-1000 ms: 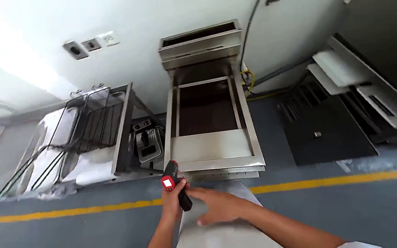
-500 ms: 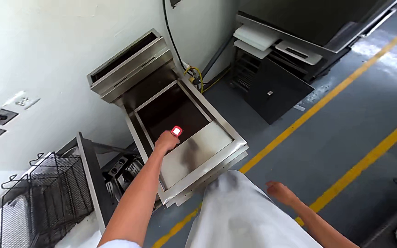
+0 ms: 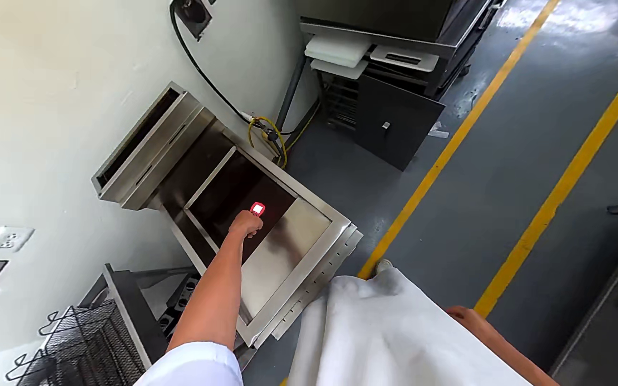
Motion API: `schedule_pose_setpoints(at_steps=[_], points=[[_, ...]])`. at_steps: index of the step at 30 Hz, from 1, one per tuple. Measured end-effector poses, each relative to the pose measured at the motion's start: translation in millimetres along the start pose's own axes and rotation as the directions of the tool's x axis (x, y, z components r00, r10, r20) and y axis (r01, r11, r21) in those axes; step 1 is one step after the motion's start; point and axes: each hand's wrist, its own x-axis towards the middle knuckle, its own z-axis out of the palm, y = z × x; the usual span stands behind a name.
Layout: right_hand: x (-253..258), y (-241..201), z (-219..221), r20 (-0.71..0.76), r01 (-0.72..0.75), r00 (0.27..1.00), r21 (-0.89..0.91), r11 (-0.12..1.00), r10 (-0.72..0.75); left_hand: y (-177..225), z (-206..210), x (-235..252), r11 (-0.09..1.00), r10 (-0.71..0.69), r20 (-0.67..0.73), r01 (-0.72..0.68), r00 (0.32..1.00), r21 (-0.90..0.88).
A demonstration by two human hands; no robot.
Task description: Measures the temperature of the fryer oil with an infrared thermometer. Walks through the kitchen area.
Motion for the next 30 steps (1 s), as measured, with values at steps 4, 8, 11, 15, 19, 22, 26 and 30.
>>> schedule_pose_setpoints(at_steps=[4, 8, 11, 15, 19, 22, 26, 30], points=[[9, -2, -25, 0.015, 0.013, 1.0, 0.011, 1.0, -0.013, 13, 3, 1, 1.0, -0.02, -0.003, 0.02, 1.0, 0.001], [17, -8, -36, -0.012, -0.006, 1.0, 0.073, 0.997, 0.007, 20, 6, 4, 1.0, -0.024, 0.013, 0.023, 1.0, 0.021], [20, -19, -30, -0.038, -0.008, 0.999, 0.108, 0.994, 0.013, 24, 6, 11, 0.999, -0.012, 0.024, 0.011, 1.0, 0.031], [16, -36, -11, -0.049, 0.044, 0.998, 0.073, 0.996, -0.04, 25, 7, 17, 0.999, 0.008, 0.052, -0.011, 0.999, 0.051], [19, -44, -1, -0.04, 0.046, 0.998, 0.022, 0.999, -0.045, 23, 8, 21, 0.996, 0.021, 0.065, -0.027, 0.998, 0.086], [17, -53, -4, -0.058, 0.048, 0.997, 0.022, 0.999, -0.047, 23, 8, 25, 0.991, 0.05, 0.081, -0.06, 0.995, 0.121], [0, -75, 2, -0.081, 0.037, 0.996, 0.03, 0.999, -0.034, 18, 9, 31, 0.992, 0.072, 0.105, -0.082, 0.992, 0.097], [-19, -102, 6, -0.075, 0.019, 0.997, 0.0, 1.0, -0.019, 14, 7, 36, 0.993, 0.082, 0.104, -0.09, 0.991, 0.076]])
